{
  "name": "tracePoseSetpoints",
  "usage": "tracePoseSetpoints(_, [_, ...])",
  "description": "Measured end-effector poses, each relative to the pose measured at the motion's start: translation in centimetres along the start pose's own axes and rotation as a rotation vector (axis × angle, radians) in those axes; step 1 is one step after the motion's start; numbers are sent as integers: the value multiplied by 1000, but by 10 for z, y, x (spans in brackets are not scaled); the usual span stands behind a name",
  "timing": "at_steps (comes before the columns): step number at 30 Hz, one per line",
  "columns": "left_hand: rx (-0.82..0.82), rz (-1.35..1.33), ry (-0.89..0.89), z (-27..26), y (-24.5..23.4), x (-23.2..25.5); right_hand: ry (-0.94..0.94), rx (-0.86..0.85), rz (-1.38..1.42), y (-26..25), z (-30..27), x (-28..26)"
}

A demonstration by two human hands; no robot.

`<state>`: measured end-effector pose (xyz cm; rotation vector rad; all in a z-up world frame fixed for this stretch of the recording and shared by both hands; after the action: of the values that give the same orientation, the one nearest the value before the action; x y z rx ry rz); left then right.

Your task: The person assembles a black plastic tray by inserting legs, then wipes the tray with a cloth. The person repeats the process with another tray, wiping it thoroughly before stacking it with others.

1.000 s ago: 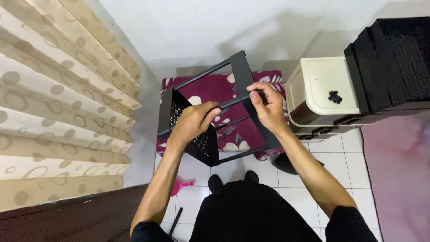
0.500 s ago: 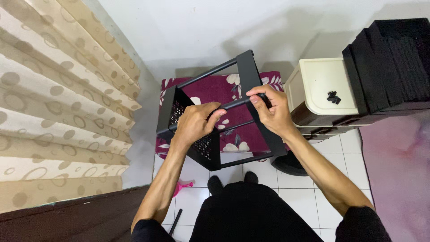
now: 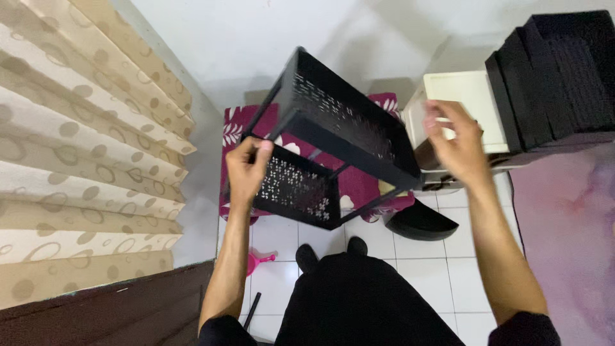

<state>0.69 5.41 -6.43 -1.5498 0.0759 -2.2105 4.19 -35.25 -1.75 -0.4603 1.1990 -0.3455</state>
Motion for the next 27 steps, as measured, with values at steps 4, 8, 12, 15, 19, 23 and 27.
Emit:
tracePoseSetpoints(4, [15, -206, -12, -10, 2, -24, 428, -56, 124, -15, -28, 60])
tracePoseSetpoints(8, [9, -331, -18, -12, 16, -35, 821, -61, 342, 14, -47, 84])
tracePoseSetpoints(12, [29, -328, 18, -11, 26, -43, 811, 33, 748, 19, -53, 69])
tracePoseSetpoints(15, [58, -327, -90, -19, 34, -54, 767, 36, 881, 16, -52, 56])
tracePoseSetpoints(19, [80, -413, -183, -30, 48, -62, 630, 92, 1014, 14, -49, 48])
tracePoseSetpoints(23, [-31, -583, -195, -38, 57, -55, 507, 114, 1019, 10, -38, 51])
tracePoseSetpoints(27, [-94, -539, -272, -45, 60, -34, 406, 98, 920, 3, -26, 59])
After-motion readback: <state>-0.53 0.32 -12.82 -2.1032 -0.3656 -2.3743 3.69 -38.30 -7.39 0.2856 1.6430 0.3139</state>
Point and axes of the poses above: each hand's wrist, its own z-axis towards the middle knuckle, its own y-axis out of the palm, x = y × z, the point moved 3 cm from there along z, towards the middle knuckle, and after that the axes turned 6 degrees about z, right-handed, at the moved point
